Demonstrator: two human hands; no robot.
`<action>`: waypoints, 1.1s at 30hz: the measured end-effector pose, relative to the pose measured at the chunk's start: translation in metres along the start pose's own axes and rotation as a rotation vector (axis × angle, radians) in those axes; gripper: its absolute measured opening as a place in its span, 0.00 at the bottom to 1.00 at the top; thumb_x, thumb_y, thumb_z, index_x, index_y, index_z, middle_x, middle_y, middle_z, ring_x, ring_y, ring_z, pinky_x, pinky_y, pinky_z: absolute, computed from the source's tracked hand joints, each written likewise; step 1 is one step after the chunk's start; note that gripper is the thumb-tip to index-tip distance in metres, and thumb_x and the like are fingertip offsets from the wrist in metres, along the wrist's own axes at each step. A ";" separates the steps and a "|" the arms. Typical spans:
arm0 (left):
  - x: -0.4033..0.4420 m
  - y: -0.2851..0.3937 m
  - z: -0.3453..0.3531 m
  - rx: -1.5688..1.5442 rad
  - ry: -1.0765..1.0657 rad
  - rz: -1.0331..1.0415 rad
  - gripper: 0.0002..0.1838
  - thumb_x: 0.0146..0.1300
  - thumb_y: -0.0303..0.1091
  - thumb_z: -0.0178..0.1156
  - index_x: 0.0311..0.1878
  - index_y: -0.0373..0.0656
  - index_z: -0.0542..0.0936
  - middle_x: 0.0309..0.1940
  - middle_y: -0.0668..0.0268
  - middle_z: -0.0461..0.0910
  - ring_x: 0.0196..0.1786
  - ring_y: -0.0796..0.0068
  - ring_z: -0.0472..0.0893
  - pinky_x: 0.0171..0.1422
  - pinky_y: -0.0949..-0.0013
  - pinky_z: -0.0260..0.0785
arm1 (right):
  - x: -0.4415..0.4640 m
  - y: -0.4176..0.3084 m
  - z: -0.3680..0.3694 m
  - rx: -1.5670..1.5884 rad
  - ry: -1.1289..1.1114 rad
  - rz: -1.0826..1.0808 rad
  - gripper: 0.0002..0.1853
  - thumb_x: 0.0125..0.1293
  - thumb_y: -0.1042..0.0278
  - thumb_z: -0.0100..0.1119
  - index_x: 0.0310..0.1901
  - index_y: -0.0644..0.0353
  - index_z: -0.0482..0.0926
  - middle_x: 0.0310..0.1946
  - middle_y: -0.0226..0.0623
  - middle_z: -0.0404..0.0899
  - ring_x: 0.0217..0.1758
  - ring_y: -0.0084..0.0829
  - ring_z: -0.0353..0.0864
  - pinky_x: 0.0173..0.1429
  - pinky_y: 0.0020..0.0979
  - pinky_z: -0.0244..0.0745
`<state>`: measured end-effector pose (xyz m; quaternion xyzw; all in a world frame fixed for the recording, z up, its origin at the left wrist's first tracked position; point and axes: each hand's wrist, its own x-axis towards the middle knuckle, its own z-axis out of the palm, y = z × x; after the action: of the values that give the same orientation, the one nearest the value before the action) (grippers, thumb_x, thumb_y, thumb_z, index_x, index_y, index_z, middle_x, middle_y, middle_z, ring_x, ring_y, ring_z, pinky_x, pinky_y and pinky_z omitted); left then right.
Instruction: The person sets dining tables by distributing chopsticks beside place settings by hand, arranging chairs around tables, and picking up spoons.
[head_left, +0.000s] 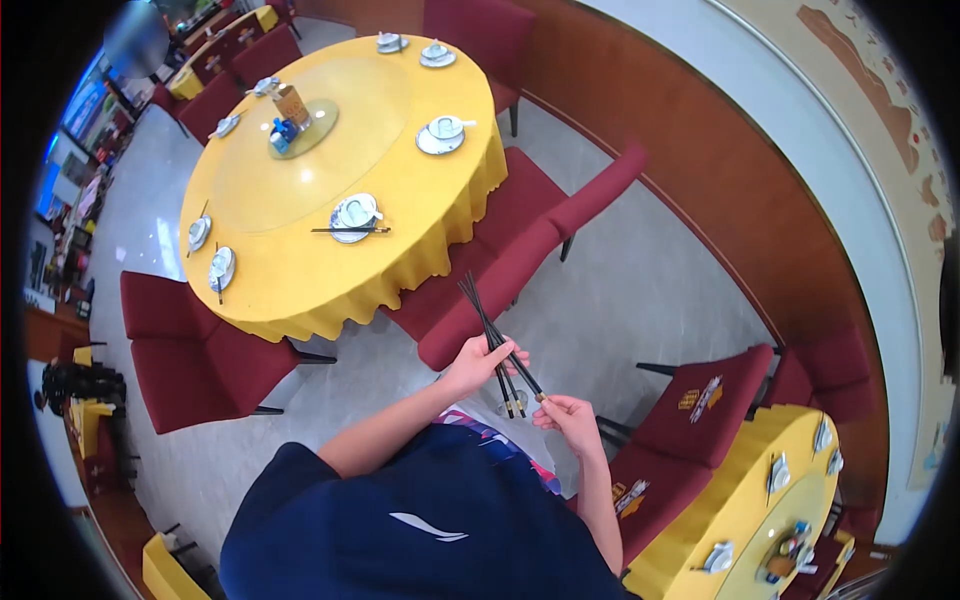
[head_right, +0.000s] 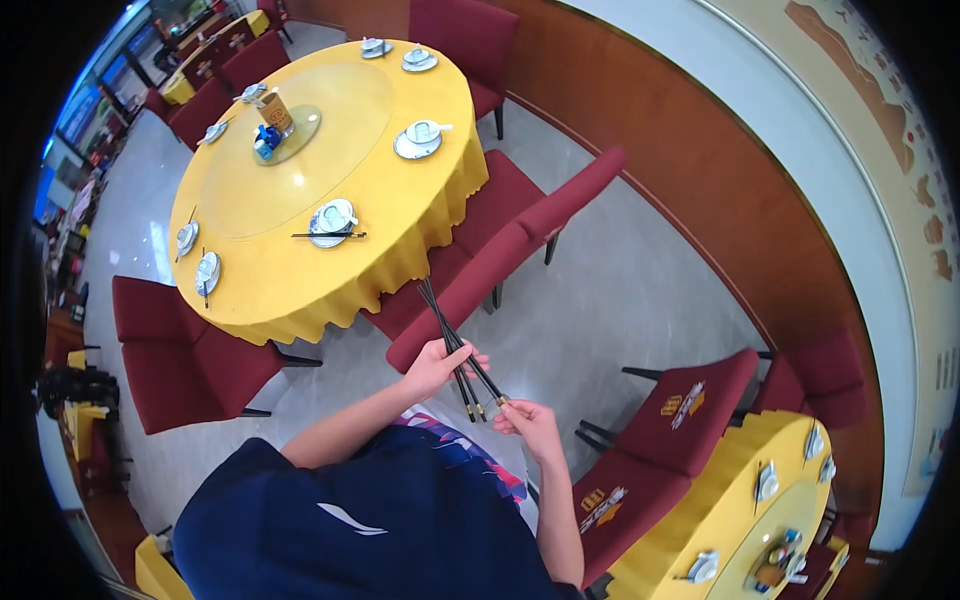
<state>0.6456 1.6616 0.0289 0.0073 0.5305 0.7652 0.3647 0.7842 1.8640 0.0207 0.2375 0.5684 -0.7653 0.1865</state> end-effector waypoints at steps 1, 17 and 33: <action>0.009 0.004 0.005 0.029 0.000 0.031 0.12 0.75 0.36 0.51 0.49 0.36 0.76 0.48 0.55 0.83 0.51 0.64 0.84 0.50 0.68 0.80 | 0.012 -0.015 -0.011 -0.043 -0.057 0.024 0.13 0.71 0.67 0.58 0.49 0.67 0.81 0.32 0.35 0.84 0.33 0.23 0.85 0.39 0.22 0.78; 0.174 0.110 -0.069 -0.571 0.365 0.379 0.23 0.77 0.38 0.46 0.69 0.34 0.63 0.62 0.49 0.74 0.63 0.58 0.77 0.64 0.60 0.74 | 0.275 -0.234 0.003 -0.424 -0.404 0.037 0.10 0.71 0.67 0.58 0.43 0.65 0.83 0.28 0.30 0.83 0.28 0.18 0.81 0.34 0.20 0.75; 0.122 0.023 -0.099 -0.791 1.281 0.559 0.28 0.77 0.41 0.45 0.70 0.30 0.58 0.71 0.44 0.60 0.73 0.50 0.63 0.76 0.54 0.59 | 0.719 -0.279 0.064 -0.751 -0.508 0.164 0.10 0.71 0.64 0.58 0.41 0.63 0.81 0.27 0.28 0.80 0.26 0.17 0.77 0.32 0.19 0.72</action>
<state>0.5040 1.6467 -0.0420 -0.4303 0.3050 0.8150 -0.2399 0.0319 1.8706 -0.1594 0.0025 0.7219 -0.5231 0.4530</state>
